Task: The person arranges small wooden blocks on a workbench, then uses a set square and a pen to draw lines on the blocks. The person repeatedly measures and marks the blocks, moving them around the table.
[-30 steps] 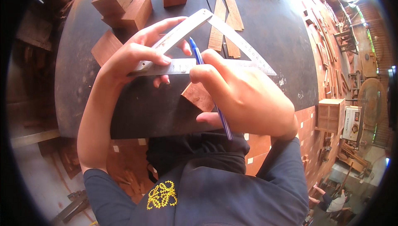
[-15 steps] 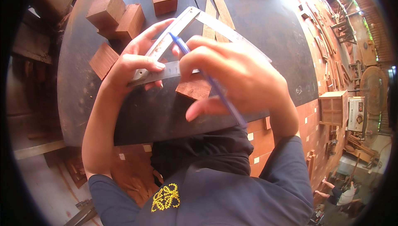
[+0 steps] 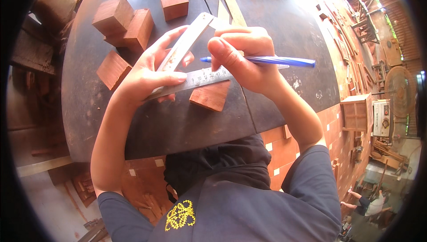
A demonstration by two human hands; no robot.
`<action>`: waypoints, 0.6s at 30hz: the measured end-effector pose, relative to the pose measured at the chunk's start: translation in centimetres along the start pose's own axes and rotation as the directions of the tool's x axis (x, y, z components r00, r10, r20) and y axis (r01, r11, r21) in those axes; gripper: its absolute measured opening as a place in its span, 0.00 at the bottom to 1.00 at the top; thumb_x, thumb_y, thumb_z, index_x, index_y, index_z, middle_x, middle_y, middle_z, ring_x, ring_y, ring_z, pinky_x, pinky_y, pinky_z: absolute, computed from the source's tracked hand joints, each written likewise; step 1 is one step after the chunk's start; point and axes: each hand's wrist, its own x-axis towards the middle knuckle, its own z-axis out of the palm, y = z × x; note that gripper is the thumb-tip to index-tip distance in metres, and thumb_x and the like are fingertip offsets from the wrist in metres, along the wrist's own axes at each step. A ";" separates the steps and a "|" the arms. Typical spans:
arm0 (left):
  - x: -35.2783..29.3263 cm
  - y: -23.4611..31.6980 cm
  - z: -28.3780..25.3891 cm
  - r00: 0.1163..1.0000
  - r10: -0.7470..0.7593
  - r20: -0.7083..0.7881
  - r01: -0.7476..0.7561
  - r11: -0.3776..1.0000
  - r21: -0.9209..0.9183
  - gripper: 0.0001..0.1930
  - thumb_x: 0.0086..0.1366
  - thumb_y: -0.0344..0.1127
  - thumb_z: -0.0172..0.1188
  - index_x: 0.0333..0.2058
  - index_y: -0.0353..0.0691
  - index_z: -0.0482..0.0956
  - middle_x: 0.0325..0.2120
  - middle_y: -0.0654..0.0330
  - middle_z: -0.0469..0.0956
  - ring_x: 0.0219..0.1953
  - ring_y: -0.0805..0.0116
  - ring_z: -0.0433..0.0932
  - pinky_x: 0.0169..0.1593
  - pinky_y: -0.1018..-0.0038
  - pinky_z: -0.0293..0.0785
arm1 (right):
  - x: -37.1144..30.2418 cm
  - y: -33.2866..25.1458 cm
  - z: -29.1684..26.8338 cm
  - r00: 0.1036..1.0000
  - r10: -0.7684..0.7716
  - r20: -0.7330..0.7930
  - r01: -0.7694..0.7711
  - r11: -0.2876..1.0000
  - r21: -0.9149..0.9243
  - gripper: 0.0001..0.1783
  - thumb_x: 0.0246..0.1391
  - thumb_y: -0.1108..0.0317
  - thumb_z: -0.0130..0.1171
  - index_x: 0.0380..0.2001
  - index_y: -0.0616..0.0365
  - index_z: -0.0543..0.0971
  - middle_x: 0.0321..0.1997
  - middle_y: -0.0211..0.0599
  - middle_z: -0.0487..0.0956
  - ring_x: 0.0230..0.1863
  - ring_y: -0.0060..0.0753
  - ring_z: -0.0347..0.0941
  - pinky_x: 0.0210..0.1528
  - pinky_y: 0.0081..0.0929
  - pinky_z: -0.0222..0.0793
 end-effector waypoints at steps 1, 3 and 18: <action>-0.1 -0.1 0.0 1.000 0.006 -0.010 -0.006 1.000 0.009 0.55 0.48 0.35 0.73 0.73 0.39 0.51 0.48 0.54 0.75 0.23 0.80 0.77 0.21 0.86 0.74 | -0.1 -0.2 0.0 0.999 0.040 0.016 -0.040 0.999 0.008 0.24 0.70 0.59 0.55 0.21 0.62 0.81 0.21 0.35 0.77 0.23 0.28 0.72 0.28 0.25 0.65; -0.3 -0.3 0.0 0.999 0.018 -0.026 -0.018 1.000 0.025 0.54 0.49 0.35 0.72 0.73 0.39 0.51 0.49 0.53 0.76 0.24 0.80 0.77 0.21 0.85 0.74 | -0.3 -0.6 0.1 0.993 0.105 0.043 -0.107 0.994 0.035 0.24 0.70 0.58 0.56 0.22 0.62 0.81 0.20 0.34 0.77 0.23 0.28 0.72 0.28 0.25 0.66; -0.9 -0.1 1.1 0.989 0.134 -0.070 -0.123 0.981 0.147 0.52 0.53 0.36 0.69 0.74 0.39 0.48 0.44 0.57 0.75 0.29 0.76 0.78 0.23 0.82 0.74 | -0.8 -0.1 1.5 0.994 0.088 0.063 -0.089 0.996 0.027 0.19 0.61 0.63 0.66 0.18 0.61 0.77 0.14 0.33 0.67 0.16 0.28 0.63 0.21 0.27 0.59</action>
